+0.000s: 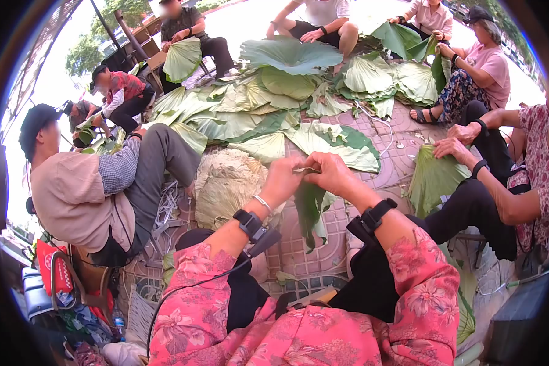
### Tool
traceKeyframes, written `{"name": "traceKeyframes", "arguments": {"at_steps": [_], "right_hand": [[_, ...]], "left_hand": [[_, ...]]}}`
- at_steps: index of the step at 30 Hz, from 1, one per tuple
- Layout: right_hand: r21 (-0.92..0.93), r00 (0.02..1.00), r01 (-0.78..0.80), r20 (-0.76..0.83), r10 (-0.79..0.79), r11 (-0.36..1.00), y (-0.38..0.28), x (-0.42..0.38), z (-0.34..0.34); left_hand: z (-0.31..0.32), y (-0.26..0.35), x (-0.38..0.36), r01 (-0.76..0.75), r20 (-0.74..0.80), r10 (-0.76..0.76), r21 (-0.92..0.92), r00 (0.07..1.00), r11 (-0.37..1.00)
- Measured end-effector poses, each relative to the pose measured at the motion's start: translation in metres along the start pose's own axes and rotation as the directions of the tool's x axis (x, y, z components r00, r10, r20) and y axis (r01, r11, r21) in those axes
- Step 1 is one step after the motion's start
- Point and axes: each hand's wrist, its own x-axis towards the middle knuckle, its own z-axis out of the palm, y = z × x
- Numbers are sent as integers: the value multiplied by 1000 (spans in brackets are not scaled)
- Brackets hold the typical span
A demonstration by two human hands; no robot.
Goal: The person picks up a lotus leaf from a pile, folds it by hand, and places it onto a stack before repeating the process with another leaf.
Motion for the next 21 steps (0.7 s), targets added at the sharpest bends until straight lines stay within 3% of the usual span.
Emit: {"name": "traceKeyframes", "arguments": {"at_steps": [2, 5, 8, 11, 14, 19, 21], "right_hand": [[-132, 994, 107, -19, -110, 985, 5, -3, 3], [-275, 996, 82, -15, -89, 958, 11, -1, 0], [-146, 998, -44, 30, 49, 988, 12, 3, -4], [-147, 997, 47, -51, -55, 988, -4, -5, 0], [-267, 994, 61, -75, -83, 962, 9, -4, 10], [-256, 1000, -30, -7, 29, 966, 10, 1, 8], [-241, 1000, -13, 5, 15, 970, 9, 0, 10]], "left_hand": [[3, -3, -1, -27, 6, 27, 19, 1000, 999], [-1, 5, -1, -23, 35, 22, 45, 999, 999], [-2, 2, 1, -8, 32, 8, 21, 999, 1000], [-4, 3, 2, -21, 32, 20, 34, 999, 999], [-6, 8, 0, -1, 54, -2, 54, 999, 999], [-14, 25, -4, 68, 73, -89, 256, 993, 964], [-11, 17, -5, 107, 94, -133, 244, 987, 964]]}}
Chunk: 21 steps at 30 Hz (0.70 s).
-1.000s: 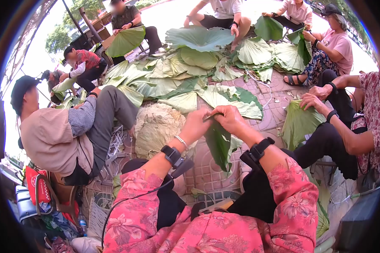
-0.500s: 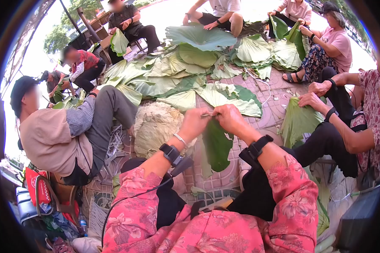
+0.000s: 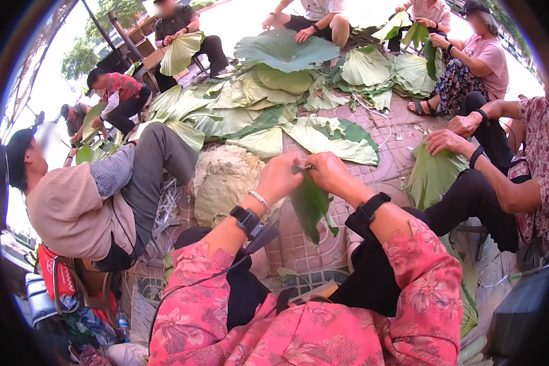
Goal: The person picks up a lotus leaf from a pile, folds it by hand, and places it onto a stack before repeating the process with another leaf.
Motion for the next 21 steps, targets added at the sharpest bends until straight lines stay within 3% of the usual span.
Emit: {"name": "traceKeyframes", "arguments": {"at_steps": [2, 7, 11, 14, 16, 20, 21], "right_hand": [[3, 998, 58, -28, -58, 998, 0, -2, 3], [-25, 1000, 17, 11, -17, 1000, -3, -1, 0], [-36, 999, 1, 39, 0, 999, -6, -5, -3], [-182, 996, -8, 90, 24, 983, 3, -4, 3], [-104, 995, -78, 52, 83, 992, 11, 0, 2], [-44, 980, -197, 32, 198, 979, 8, 0, -10], [-236, 997, -14, -81, -6, 972, 3, -3, -11]], "left_hand": [[9, -10, 1, 13, 15, -13, -10, 1000, 1000], [23, -20, 5, 35, -14, -36, -47, 999, 998], [33, -27, 4, -42, -52, 38, -84, 998, 996], [30, -23, 1, -69, -34, 67, -48, 997, 996], [29, -19, 0, -47, -43, 48, 20, 998, 999], [20, -14, 0, -64, -59, 62, -30, 996, 998], [20, -13, -1, -73, -61, 71, -31, 996, 997]]}}
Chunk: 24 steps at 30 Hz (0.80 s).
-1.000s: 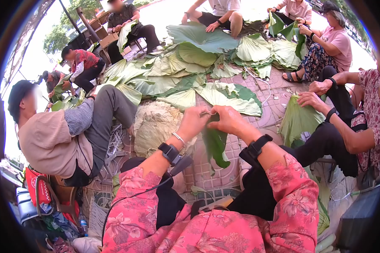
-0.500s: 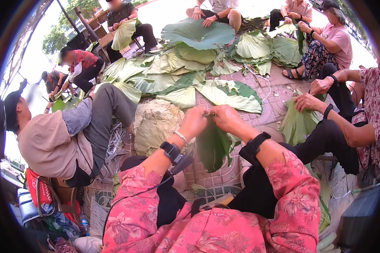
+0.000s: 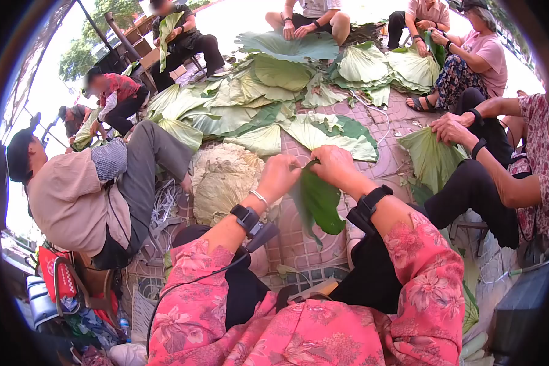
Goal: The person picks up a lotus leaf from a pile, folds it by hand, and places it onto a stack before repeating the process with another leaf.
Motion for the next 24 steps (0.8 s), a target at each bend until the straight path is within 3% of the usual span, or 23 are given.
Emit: {"name": "traceKeyframes", "arguments": {"at_steps": [2, 8, 10, 11, 13, 16, 19, 24], "right_hand": [[-406, 893, 305, -192, -407, 862, -11, -7, 0], [-76, 986, 100, 141, -89, 992, -3, 0, 6], [-49, 993, 76, 93, -71, 996, 0, 0, 7], [-37, 995, 69, 72, -67, 997, 1, 1, 8], [29, 998, 56, 36, -57, 998, 1, -2, 6], [109, 1000, 17, -14, -16, 994, 5, -4, 6], [144, 1000, -11, -16, 14, 989, 16, -5, 8], [214, 998, -60, -10, 63, 975, 22, -15, 9]], "left_hand": [[2, -1, 0, -21, 12, 21, 14, 1000, 1000], [3, -1, 0, -41, 62, 44, -50, 997, 998], [-1, -4, -1, -10, 119, 19, -73, 993, 997], [1, -2, -3, 120, 102, -96, -260, 990, 958], [5, 10, -16, 331, 128, -320, -600, 939, 729], [18, 23, -43, 364, 248, -267, -603, 931, 709], [41, 41, -59, 171, 89, -149, -362, 985, 916], [36, 57, -55, 244, 59, -239, -367, 969, 898]]}}
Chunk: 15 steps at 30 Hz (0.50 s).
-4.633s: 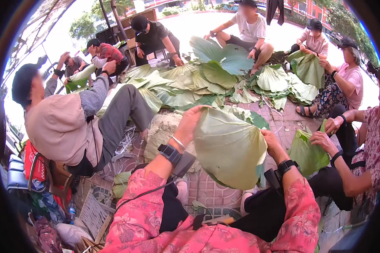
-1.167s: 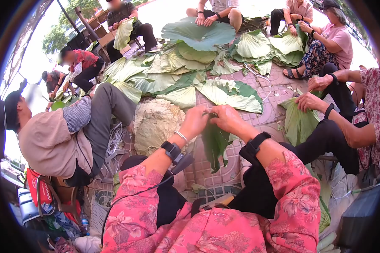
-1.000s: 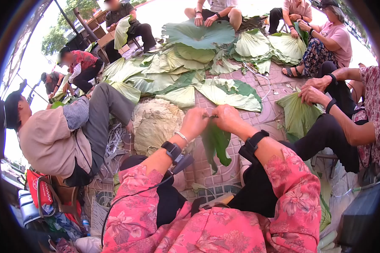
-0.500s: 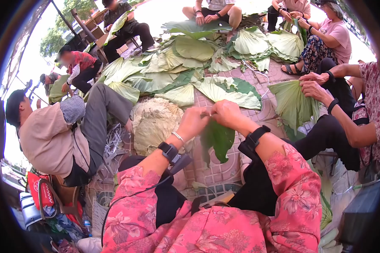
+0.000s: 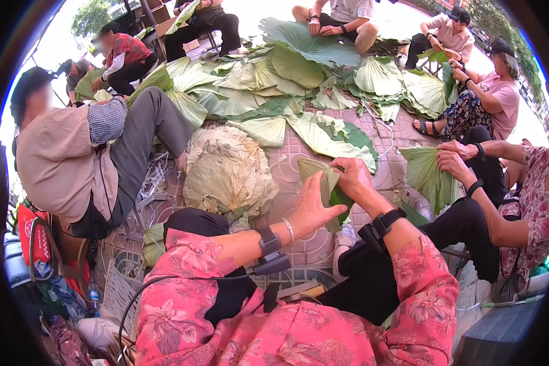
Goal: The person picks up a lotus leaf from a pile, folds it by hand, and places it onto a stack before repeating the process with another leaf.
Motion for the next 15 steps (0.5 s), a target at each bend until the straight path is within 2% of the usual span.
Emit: {"name": "traceKeyframes", "arguments": {"at_steps": [1, 4, 7, 11, 15], "right_hand": [[21, 1000, -20, 5, 20, 1000, -1, -2, 0], [25, 1000, -12, 4, 11, 1000, -5, -8, 2], [10, 1000, -10, 28, 10, 1000, -5, -8, 2], [-45, 996, -35, 78, 39, 998, -10, -7, 2], [-70, 991, -53, 123, 61, 996, -22, -3, 3]], "left_hand": [[-1, 1, 4, 17, -11, -17, -24, 1000, 1000], [4, -16, 18, -59, -105, 53, -54, 993, 997], [10, -41, 30, -116, -145, 78, -275, 986, 954], [-11, -46, 46, -60, -122, 42, -152, 992, 987], [-17, -40, 56, -6, -186, -15, -116, 982, 993]]}}
